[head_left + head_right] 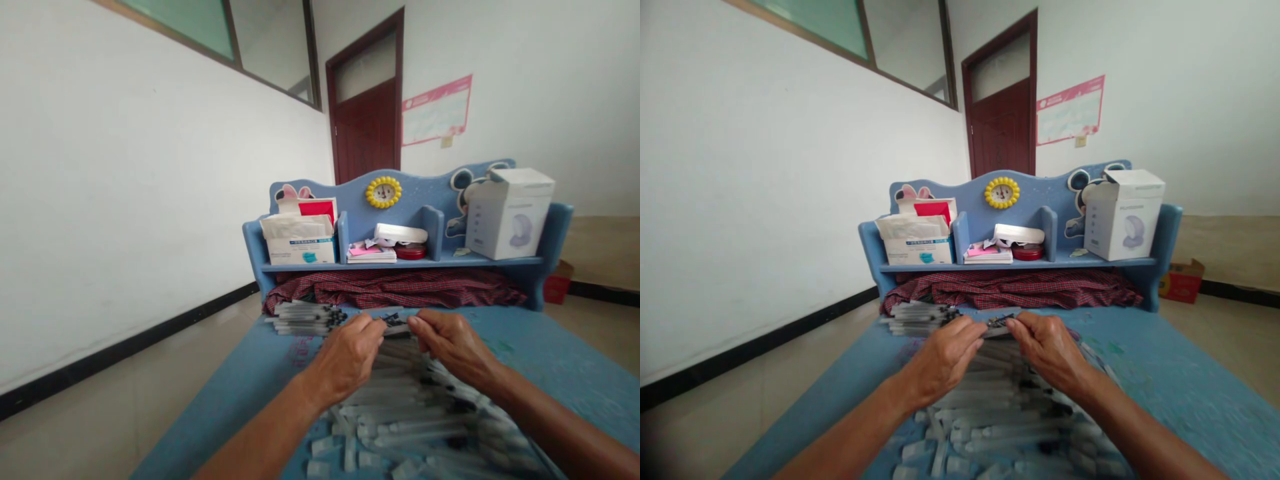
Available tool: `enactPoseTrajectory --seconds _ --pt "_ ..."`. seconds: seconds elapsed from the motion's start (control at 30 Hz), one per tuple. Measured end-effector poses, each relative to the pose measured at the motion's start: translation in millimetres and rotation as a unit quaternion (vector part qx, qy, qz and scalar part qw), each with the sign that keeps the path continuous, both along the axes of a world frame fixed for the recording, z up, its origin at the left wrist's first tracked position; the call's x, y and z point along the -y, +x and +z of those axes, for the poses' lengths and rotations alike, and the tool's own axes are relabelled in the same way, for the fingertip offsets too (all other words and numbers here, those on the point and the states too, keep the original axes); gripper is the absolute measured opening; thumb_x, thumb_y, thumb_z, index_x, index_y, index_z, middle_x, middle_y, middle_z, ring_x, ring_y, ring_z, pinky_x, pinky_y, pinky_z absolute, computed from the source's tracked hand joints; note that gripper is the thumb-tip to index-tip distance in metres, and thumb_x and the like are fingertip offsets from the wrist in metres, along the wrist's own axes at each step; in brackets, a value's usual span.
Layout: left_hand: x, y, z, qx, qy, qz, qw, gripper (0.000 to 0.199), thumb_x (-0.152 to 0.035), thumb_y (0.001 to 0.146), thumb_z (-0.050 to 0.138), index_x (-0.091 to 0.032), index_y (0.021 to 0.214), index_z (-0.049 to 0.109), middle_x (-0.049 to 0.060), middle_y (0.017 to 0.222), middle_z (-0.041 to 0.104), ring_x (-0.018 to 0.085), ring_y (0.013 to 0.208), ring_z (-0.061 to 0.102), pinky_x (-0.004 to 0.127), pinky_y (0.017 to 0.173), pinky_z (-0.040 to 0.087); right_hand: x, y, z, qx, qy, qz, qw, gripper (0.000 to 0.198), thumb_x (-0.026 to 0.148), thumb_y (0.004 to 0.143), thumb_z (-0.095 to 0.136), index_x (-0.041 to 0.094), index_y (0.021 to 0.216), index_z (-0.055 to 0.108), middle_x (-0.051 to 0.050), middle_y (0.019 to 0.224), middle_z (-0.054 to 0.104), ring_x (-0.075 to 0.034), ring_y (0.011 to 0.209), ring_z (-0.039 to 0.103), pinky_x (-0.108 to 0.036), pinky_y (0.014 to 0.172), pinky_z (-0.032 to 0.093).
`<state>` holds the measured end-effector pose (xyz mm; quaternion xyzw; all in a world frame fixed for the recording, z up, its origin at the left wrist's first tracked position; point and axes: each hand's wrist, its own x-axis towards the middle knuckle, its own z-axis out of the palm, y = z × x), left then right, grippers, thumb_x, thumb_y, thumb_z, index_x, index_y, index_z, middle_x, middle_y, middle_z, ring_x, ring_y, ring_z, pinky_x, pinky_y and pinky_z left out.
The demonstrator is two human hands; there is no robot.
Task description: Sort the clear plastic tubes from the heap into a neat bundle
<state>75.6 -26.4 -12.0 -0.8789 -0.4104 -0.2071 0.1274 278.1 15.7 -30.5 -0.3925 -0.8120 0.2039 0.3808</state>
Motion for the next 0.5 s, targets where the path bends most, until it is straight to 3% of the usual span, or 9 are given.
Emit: enactPoseTrajectory --seconds 0.23,0.5 --pt "5.3 -5.1 -14.9 0.003 0.06 0.011 0.998 0.017 -0.023 0.092 0.041 -0.016 0.085 0.055 0.003 0.075 0.056 0.015 0.067 0.053 0.025 0.061 0.045 -0.4 0.5 -0.9 0.006 -0.056 0.068 0.996 0.044 0.045 0.089 0.042 0.017 0.055 0.045 0.003 0.049 0.04 -0.009 0.048 0.038 -0.021 0.046 0.028" --pt "8.2 -10.3 -15.2 0.004 0.064 -0.01 0.998 0.023 -0.021 0.094 0.037 -0.015 0.083 0.056 0.004 0.071 0.056 0.015 0.064 0.054 0.024 0.057 0.043 0.4 -3.0 0.1 -0.081 -0.175 0.142 0.971 0.036 0.046 0.082 0.054 0.016 0.061 0.052 0.002 0.051 0.052 -0.009 0.045 0.046 -0.02 0.045 0.035"
